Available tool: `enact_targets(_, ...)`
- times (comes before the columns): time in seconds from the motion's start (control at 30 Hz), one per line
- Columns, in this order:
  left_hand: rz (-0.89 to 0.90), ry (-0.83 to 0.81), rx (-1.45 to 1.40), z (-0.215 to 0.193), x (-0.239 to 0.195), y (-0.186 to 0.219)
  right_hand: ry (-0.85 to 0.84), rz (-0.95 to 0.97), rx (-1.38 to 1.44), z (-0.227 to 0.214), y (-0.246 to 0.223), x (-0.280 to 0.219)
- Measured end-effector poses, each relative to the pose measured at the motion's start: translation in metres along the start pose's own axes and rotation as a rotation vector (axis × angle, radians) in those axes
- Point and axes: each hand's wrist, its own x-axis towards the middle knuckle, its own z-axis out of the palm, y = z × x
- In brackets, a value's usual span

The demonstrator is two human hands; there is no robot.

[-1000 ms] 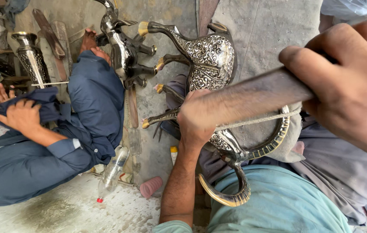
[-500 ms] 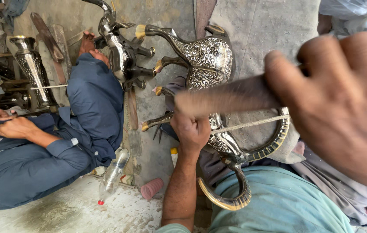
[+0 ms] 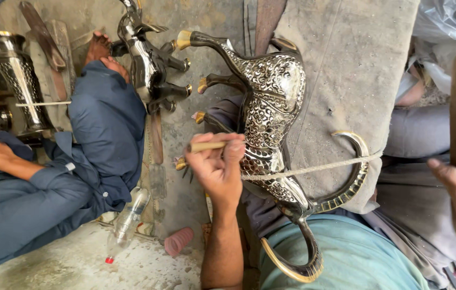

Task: The person uses a hammer and chisel to engrave a decorative pattern on a silver-colored metal animal figurine. The person holds the chisel with one hand and strikes it with a hammer in the other, working on the figurine's body.

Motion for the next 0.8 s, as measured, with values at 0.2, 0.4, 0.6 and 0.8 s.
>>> enact_targets(0.2,-0.012,-0.103,0.086,0.037,0.011,0.008,0.015,-0.097,0.172,-0.012,-0.029,-0.029)
enact_targets(0.4,0.196,-0.082,0.26,0.041,0.01,0.01,0.256,-1.025,0.057,-0.076,-0.154,-0.089)
enact_targets(0.6,0.162,-0.103,0.276,0.04,0.006,0.0,0.34,-1.377,-0.119,-0.134,-0.266,-0.148)
enact_targets(0.8,0.234,-0.063,0.515,0.031,0.005,-0.011,0.742,-1.655,-0.752,-0.158,-0.317,-0.184)
